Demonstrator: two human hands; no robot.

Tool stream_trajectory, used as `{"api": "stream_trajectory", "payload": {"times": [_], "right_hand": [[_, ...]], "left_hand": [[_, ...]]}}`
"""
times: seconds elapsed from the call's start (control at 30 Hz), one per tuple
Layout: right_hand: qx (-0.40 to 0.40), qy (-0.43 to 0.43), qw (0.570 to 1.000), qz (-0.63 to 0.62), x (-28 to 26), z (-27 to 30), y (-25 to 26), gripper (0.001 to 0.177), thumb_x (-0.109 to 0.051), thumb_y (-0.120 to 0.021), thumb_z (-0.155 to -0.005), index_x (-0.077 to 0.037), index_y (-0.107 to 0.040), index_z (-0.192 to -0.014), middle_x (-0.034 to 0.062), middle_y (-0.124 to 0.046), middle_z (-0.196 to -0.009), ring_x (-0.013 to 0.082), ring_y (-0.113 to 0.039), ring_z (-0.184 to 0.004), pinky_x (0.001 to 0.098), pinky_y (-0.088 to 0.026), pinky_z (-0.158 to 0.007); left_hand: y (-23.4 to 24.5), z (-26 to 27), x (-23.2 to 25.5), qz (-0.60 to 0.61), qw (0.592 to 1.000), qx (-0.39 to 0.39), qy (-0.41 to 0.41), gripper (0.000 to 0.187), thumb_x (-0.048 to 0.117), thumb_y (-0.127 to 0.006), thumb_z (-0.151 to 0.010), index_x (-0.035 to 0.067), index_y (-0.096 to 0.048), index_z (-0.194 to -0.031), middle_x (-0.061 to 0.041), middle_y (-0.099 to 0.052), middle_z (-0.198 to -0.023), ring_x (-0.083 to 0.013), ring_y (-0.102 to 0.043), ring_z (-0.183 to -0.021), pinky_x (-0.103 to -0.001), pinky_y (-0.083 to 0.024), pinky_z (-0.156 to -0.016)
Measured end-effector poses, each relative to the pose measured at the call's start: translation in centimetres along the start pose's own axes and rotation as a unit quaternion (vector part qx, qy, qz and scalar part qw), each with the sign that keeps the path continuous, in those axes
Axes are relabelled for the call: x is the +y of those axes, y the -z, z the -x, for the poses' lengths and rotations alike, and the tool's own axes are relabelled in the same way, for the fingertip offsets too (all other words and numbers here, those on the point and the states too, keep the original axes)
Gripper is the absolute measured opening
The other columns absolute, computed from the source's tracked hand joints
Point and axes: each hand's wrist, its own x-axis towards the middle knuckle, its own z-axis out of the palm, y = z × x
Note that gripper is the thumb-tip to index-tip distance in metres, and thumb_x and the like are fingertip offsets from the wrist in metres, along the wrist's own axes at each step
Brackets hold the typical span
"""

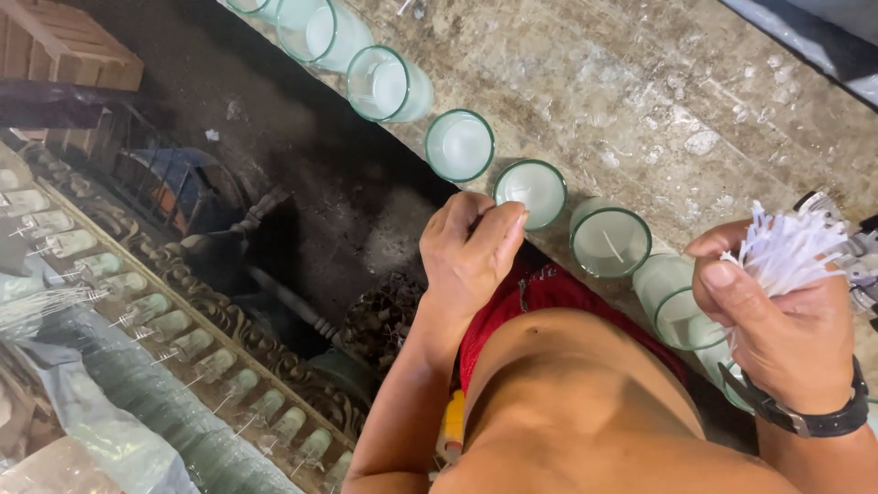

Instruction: Rapidly inserting individual candle wicks into a row of glass jars filled with wax.

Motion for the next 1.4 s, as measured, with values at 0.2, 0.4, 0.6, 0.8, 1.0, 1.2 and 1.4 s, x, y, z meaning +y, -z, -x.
{"api": "stream_trajectory", "payload": {"times": [0.2, 0.4, 0.6, 0.8, 1.0, 1.2, 1.4], "right_hand": [[-0.022, -0.025, 0.999, 0.006, 0.0, -0.4, 0.1, 0.029, -0.015, -0.049, -0.081, 0.008, -0.045, -0.097, 0.0045, -0.031, -0.055, 0.0115, -0.025, -0.048, 0.0217, -0.021, -0.045], [-0.045, -0.055, 0.993, 0.09, -0.2, -1.0, 0.1, 0.023, -0.019, -0.053, -0.082, -0.001, -0.054, -0.096, 0.0004, -0.037, -0.06, 0.0078, -0.031, -0.051, 0.018, -0.025, -0.048], [-0.133, 0.024, 0.954, 0.268, -0.8, -1.4, -0.3, 0.037, -0.026, -0.049, -0.077, -0.005, -0.056, -0.106, 0.0064, -0.056, -0.102, 0.0161, -0.054, -0.095, 0.0283, -0.036, -0.084], [-0.166, 0.021, 0.922, 0.35, -0.7, -1.2, -0.3, 0.022, -0.033, -0.05, -0.08, -0.012, -0.051, -0.087, -0.0023, -0.047, -0.063, 0.0105, -0.041, -0.057, 0.0245, -0.034, -0.055], [-0.172, 0.055, 0.918, 0.353, -1.1, -0.8, -1.1, 0.02, -0.034, -0.051, -0.08, -0.013, -0.051, -0.08, -0.0033, -0.046, -0.06, 0.0098, -0.039, -0.053, 0.0244, -0.034, -0.051], [-0.182, 0.108, 0.916, 0.34, -0.9, -0.4, -1.3, 0.021, -0.031, -0.053, -0.079, -0.013, -0.046, -0.073, -0.0035, -0.04, -0.057, 0.0096, -0.035, -0.051, 0.0246, -0.031, -0.048], [-0.134, 0.09, 0.963, 0.216, -0.5, 0.1, -1.9, 0.017, -0.02, -0.053, -0.08, -0.006, -0.062, -0.085, 0.0003, -0.06, -0.074, 0.0088, -0.053, -0.067, 0.0223, -0.041, -0.063]], "left_hand": [[-0.1, 0.1, -0.2, 0.009, 1.0, -0.011, 0.007, 0.005, 0.005, -0.055, -0.082, 0.01, -0.055, -0.079, -0.005, -0.043, -0.07, -0.0182, -0.045, -0.054, -0.026, -0.038, -0.046], [-0.2, 0.0, -0.3, 0.027, 0.999, -0.018, 0.01, 0.005, 0.009, -0.053, -0.084, 0.009, -0.055, -0.08, -0.006, -0.044, -0.071, -0.0191, -0.043, -0.054, -0.026, -0.038, -0.047], [-0.1, 0.2, -0.1, -0.008, 0.994, -0.099, 0.035, 0.021, -0.002, -0.063, -0.071, 0.012, -0.047, -0.075, -0.003, -0.033, -0.071, -0.0172, -0.034, -0.052, -0.025, -0.028, -0.041], [3.8, -3.0, 3.5, 0.062, 0.988, -0.122, 0.078, 0.008, 0.016, -0.052, -0.085, 0.01, -0.056, -0.087, -0.006, -0.047, -0.074, -0.0226, -0.049, -0.065, -0.032, -0.041, -0.054], [5.2, -5.0, 6.2, 0.249, 0.958, -0.11, 0.085, 0.016, 0.018, -0.06, -0.081, 0.005, -0.055, -0.088, -0.009, -0.051, -0.079, -0.0198, -0.054, -0.068, -0.028, -0.046, -0.062], [4.8, -4.8, 5.8, 0.363, 0.914, -0.086, 0.156, 0.007, 0.006, -0.054, -0.08, 0.01, -0.052, -0.073, -0.001, -0.05, -0.064, -0.0123, -0.047, -0.063, -0.024, -0.04, -0.058], [5.7, -4.7, 5.3, 0.502, 0.821, -0.054, 0.268, 0.01, 0.016, -0.048, -0.086, 0.009, -0.046, -0.078, 0.001, -0.04, -0.068, -0.0074, -0.031, -0.058, -0.021, -0.028, -0.055]]}}
